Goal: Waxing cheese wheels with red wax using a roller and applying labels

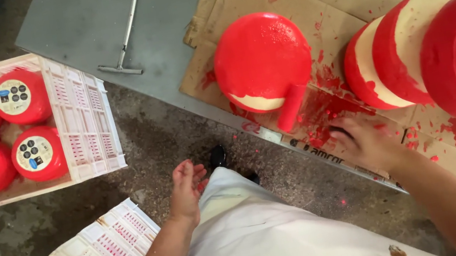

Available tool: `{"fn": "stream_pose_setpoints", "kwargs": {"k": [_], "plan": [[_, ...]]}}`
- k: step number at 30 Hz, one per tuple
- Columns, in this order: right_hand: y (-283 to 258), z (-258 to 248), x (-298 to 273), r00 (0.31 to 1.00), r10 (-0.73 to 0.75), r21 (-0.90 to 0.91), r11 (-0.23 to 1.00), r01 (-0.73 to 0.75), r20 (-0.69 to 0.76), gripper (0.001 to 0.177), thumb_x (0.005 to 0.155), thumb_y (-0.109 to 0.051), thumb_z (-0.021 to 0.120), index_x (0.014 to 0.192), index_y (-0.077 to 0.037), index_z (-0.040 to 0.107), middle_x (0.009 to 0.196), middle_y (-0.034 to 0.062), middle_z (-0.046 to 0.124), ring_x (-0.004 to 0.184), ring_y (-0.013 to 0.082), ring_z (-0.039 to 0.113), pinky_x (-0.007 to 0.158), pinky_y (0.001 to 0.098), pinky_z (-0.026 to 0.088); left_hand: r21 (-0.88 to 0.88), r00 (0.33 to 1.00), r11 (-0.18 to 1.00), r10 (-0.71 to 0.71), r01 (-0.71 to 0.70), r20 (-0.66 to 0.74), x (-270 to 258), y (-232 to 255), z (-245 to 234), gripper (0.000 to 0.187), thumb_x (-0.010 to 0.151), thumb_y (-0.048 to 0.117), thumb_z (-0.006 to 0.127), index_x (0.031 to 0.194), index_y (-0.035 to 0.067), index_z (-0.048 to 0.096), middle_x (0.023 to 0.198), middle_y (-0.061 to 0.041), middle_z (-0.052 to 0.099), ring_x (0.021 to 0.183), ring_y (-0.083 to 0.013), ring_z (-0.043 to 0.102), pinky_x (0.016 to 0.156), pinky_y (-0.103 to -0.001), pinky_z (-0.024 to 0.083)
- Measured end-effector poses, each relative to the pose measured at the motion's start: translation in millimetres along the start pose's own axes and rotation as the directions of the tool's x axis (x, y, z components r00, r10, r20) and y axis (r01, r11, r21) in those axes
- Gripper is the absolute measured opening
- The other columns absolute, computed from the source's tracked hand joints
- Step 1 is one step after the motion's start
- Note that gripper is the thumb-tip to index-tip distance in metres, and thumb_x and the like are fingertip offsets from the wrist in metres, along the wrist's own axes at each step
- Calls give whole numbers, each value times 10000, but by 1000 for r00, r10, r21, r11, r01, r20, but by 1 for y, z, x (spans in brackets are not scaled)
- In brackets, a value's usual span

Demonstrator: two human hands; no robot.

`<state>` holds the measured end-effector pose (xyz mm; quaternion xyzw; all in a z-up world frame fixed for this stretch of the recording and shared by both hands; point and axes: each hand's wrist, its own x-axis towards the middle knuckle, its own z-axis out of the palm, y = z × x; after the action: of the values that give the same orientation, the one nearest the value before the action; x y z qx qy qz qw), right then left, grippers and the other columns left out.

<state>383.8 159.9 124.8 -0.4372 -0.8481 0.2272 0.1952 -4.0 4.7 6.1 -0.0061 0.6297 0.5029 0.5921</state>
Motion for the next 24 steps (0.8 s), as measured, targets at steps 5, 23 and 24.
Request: {"fn": "stream_pose_setpoints", "kwargs": {"k": [5, 23, 24], "plan": [[-53, 70, 60, 989, 145, 135, 981, -140, -25, 258, 949, -256, 725, 1022, -10, 696, 875, 178, 718, 885, 347, 727, 766, 433, 593, 8, 1000, 1000, -1, 1, 5, 0, -3, 1, 475, 1001, 519, 610, 1349, 224, 477, 1180, -74, 688, 1071, -200, 673, 889, -348, 542], [-60, 160, 20, 764, 640, 614, 571, -545, 84, 336, 950, -243, 767, 1077, 47, 654, 895, 232, 708, 877, 315, 691, 765, 465, 560, 11, 1000, 1000, -5, 5, 5, 4, -2, -14, 486, 1000, 503, 616, 1363, 211, 478, 1178, -84, 686, 1067, -200, 675, 881, -346, 549], [-49, 181, 36, 771, 636, 648, 581, -493, 16, 301, 937, -245, 792, 1064, -7, 658, 862, 172, 700, 830, 270, 688, 715, 410, 555, 19, 1000, 1000, -6, 6, 23, 3, 0, -11, 488, 1002, 495, 614, 1371, 211, 469, 1189, -88, 680, 1082, -206, 669, 891, -353, 545]]}}
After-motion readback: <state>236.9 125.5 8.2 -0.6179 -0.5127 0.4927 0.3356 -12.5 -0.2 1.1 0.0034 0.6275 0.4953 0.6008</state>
